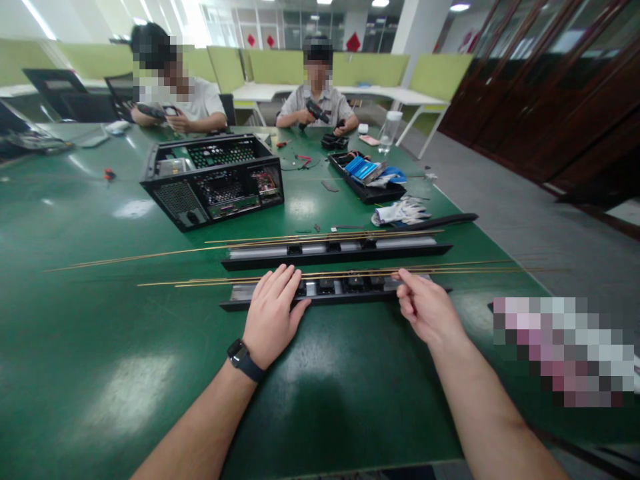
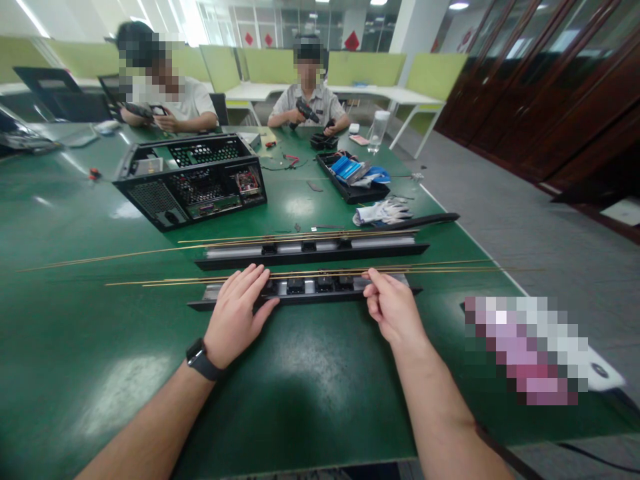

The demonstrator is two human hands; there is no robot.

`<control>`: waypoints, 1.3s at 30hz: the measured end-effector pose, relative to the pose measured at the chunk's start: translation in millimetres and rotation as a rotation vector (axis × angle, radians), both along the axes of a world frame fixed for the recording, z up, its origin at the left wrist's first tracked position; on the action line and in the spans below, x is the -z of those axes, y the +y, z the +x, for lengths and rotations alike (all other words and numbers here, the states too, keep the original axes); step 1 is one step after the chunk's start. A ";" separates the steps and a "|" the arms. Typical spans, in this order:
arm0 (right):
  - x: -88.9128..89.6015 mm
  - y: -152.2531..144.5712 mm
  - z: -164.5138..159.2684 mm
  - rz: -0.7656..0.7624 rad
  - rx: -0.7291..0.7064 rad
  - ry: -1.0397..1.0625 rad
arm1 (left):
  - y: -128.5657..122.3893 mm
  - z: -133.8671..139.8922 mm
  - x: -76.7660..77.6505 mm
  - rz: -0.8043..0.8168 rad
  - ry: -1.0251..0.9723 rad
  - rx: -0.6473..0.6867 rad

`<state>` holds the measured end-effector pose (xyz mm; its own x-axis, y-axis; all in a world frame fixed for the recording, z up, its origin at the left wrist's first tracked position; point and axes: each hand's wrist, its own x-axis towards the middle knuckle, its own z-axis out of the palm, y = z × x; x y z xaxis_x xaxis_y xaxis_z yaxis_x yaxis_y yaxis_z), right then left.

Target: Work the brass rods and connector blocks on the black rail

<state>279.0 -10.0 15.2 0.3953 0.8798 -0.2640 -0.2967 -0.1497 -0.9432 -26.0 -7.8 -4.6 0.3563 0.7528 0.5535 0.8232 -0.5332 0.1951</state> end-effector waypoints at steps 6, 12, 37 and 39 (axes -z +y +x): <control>-0.2 0.4 2.4 -0.003 0.049 -0.001 | -0.3 -0.3 -0.3 0.010 0.001 0.005; -1.6 1.1 1.2 -0.026 0.053 0.000 | -0.2 -0.3 -1.2 0.003 -0.007 0.007; 0.3 1.1 0.6 -0.030 0.015 0.001 | 0.2 0.0 -0.1 0.012 -0.004 0.007; 0.2 0.8 -0.5 -0.029 -0.015 -0.005 | 0.1 0.2 -0.4 0.017 -0.002 0.005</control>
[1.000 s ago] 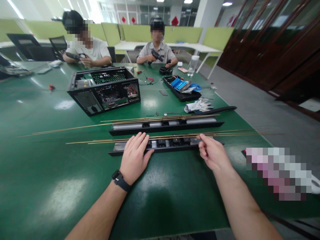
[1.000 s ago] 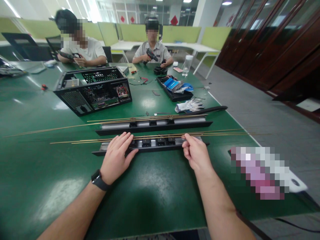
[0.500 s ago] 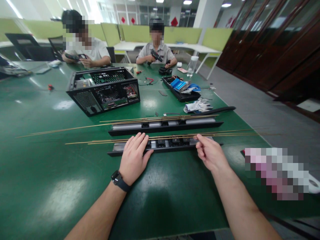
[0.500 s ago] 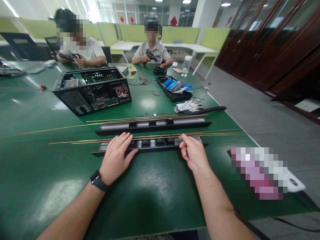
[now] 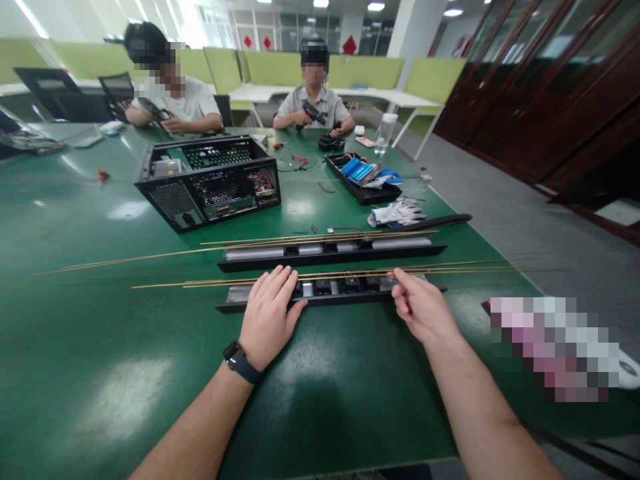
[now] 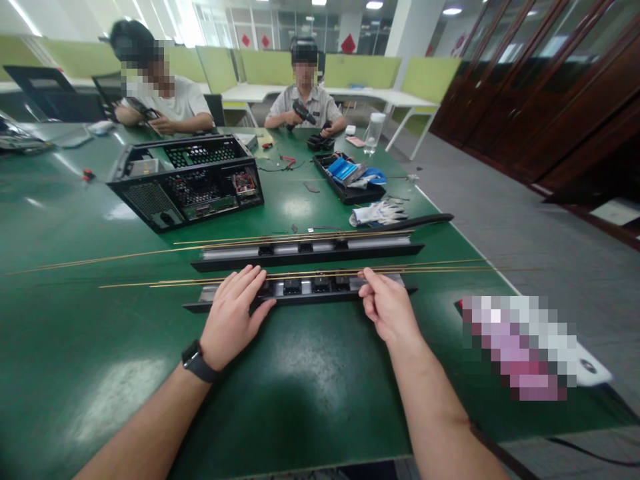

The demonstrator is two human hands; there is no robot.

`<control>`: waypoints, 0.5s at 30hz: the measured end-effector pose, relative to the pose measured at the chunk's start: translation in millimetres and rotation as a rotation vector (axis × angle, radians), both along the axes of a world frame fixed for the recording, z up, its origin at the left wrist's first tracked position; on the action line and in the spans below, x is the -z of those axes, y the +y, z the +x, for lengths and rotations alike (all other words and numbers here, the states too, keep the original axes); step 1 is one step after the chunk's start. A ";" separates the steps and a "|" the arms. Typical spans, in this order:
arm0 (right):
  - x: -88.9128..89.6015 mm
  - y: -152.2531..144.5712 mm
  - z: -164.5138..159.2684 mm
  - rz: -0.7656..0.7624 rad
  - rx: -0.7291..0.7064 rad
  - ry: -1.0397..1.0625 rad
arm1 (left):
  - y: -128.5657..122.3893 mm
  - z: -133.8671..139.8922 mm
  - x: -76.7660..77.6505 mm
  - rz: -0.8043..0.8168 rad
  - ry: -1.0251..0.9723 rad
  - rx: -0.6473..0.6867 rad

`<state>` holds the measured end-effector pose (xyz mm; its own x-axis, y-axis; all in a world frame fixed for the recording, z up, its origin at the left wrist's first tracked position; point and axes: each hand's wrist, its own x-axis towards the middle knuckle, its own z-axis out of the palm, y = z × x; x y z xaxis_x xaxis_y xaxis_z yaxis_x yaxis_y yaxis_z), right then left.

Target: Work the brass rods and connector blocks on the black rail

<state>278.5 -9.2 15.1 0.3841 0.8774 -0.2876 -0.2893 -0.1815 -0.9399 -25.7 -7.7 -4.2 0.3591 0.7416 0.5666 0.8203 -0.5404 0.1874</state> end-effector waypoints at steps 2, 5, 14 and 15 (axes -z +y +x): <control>-0.1 -0.2 -0.7 0.005 -0.018 -0.002 | 0.0 0.0 0.0 0.000 0.000 -0.001; 0.1 -0.1 -0.4 0.010 -0.014 -0.002 | 0.2 -0.5 0.6 -0.006 -0.009 0.004; 0.3 0.6 4.8 0.025 0.077 0.021 | 0.3 -1.3 1.4 -0.013 -0.006 0.002; 0.3 0.7 4.9 0.021 0.075 0.024 | 0.1 -1.2 1.2 -0.011 -0.002 0.001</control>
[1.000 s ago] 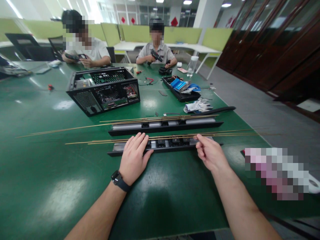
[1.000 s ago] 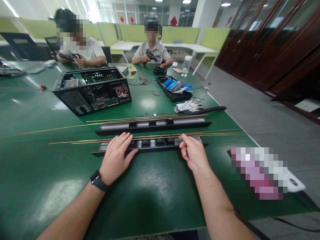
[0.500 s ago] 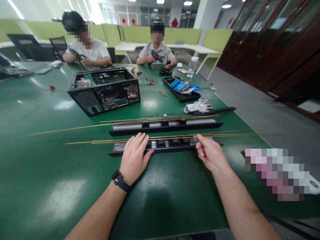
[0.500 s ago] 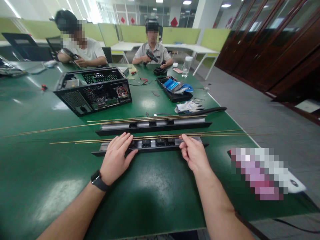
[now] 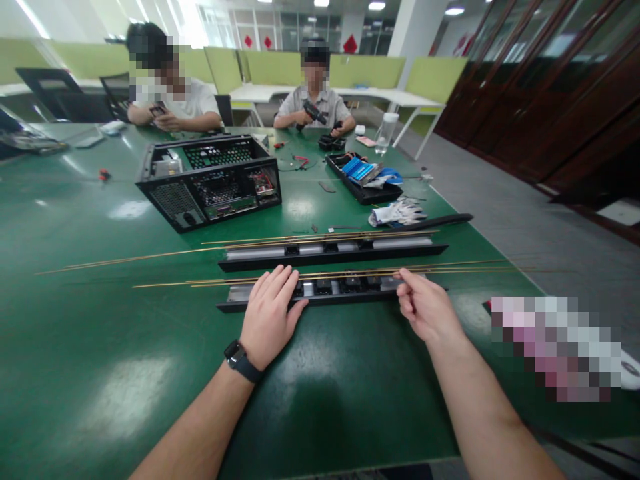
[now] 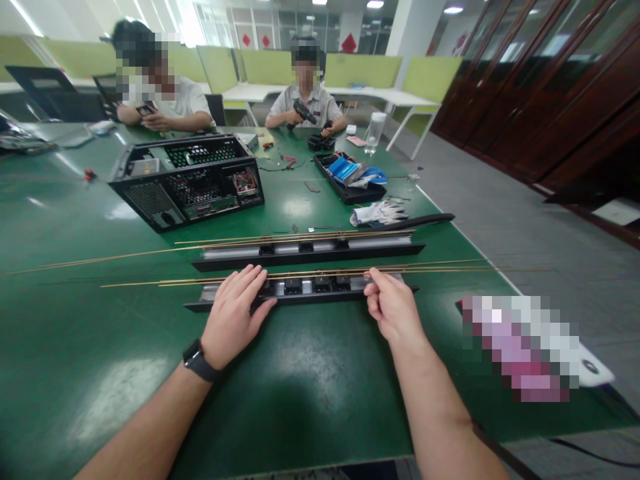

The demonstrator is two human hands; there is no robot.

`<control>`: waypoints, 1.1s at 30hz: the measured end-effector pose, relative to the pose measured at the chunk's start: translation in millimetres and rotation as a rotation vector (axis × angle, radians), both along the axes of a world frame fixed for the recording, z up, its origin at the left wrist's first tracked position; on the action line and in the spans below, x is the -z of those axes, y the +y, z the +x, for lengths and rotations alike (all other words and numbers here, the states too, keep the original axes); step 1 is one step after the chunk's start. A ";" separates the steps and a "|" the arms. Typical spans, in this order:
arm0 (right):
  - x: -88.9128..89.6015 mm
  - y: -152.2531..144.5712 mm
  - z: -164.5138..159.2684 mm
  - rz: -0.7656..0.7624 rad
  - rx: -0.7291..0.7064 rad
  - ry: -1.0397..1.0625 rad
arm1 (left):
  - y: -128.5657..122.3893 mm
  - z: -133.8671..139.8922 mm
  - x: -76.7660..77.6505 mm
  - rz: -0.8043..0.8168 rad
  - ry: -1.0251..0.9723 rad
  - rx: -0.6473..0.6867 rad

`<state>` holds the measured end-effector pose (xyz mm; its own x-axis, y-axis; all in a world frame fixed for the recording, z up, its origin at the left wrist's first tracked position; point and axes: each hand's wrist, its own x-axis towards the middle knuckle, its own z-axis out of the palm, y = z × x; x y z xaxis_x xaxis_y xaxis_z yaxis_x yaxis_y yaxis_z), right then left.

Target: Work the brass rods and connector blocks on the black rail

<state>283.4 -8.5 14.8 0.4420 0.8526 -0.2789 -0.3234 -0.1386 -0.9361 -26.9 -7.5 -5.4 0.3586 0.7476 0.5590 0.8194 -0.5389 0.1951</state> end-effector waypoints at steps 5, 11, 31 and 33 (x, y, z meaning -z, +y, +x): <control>0.4 0.0 -2.2 -0.014 -0.029 -0.008 | -0.6 1.1 -0.9 0.008 0.011 -0.004; 0.2 -0.7 -5.5 -0.011 -0.077 -0.026 | -0.6 1.7 -1.3 0.012 0.008 -0.008; 3.1 0.2 -1.4 -0.002 -0.056 -0.007 | -0.7 1.2 -0.5 0.007 0.003 -0.007; 3.2 0.3 -2.3 -0.004 -0.062 -0.010 | -0.6 1.2 -0.5 0.006 0.003 -0.005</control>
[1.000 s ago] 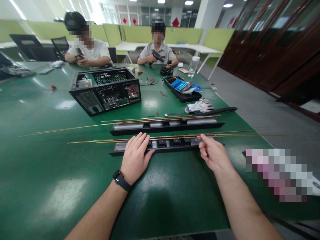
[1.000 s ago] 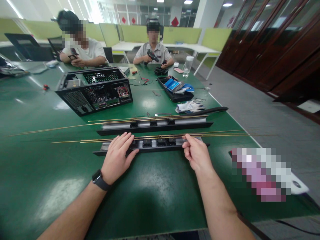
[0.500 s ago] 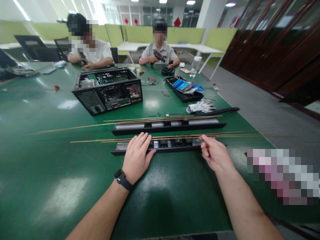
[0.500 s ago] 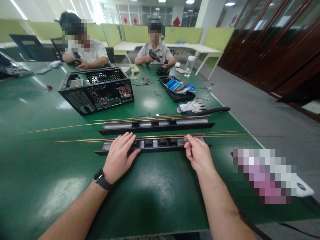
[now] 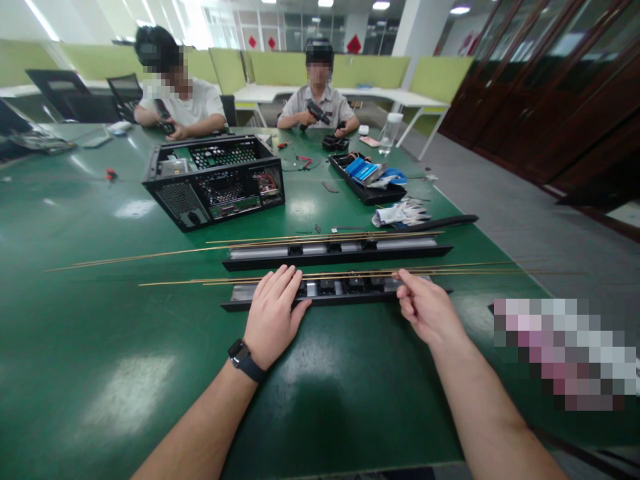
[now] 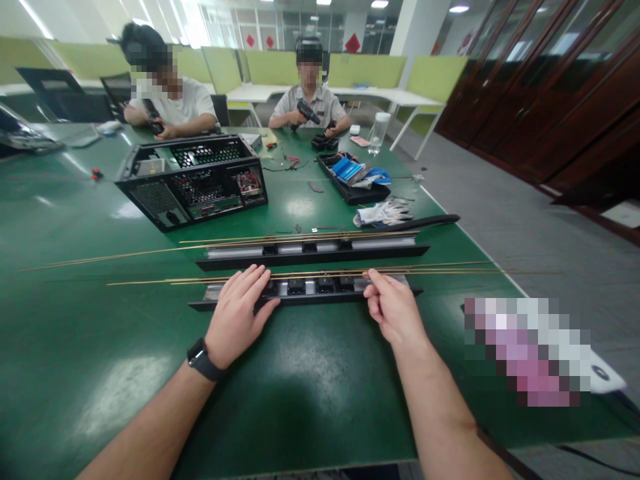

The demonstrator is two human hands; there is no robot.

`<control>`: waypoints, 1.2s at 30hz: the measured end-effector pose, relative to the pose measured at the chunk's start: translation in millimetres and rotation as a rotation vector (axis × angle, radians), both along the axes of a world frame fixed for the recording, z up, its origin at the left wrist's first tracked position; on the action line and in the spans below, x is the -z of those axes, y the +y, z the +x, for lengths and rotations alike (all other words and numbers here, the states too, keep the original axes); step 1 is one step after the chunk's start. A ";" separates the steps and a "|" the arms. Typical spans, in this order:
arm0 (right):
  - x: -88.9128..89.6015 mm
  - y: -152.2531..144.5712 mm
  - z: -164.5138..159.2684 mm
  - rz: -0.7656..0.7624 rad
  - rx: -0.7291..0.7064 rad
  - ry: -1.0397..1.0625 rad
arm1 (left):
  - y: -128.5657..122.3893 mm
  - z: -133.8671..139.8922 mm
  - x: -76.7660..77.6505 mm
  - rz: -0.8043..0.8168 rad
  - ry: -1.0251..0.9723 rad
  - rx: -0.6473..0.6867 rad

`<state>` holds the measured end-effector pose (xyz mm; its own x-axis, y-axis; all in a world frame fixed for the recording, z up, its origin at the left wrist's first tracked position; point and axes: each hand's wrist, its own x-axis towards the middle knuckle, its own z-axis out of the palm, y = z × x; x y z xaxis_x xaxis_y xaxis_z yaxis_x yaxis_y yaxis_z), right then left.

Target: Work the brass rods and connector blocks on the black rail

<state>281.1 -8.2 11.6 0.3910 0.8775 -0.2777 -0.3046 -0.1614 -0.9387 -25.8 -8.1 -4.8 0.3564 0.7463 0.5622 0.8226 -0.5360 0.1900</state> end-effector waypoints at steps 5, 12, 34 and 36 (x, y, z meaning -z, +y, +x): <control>-1.6 -0.1 -0.9 0.002 0.026 0.012 | 0.4 -0.1 -0.4 -0.011 -0.013 0.006; -4.8 -0.5 1.6 0.003 0.083 0.015 | 0.1 0.0 -0.7 -0.001 -0.006 0.003; -5.0 -1.4 -2.1 0.016 0.029 0.006 | -0.4 0.0 -2.0 -0.007 0.014 -0.001; -5.1 -1.3 -0.3 0.016 0.047 0.006 | -0.3 -0.2 -1.5 -0.003 0.015 -0.001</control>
<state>280.8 -9.6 16.8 0.4305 0.8623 -0.2665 -0.3167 -0.1322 -0.9393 -26.0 -8.4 -3.3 0.3638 0.7486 0.5543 0.8260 -0.5343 0.1794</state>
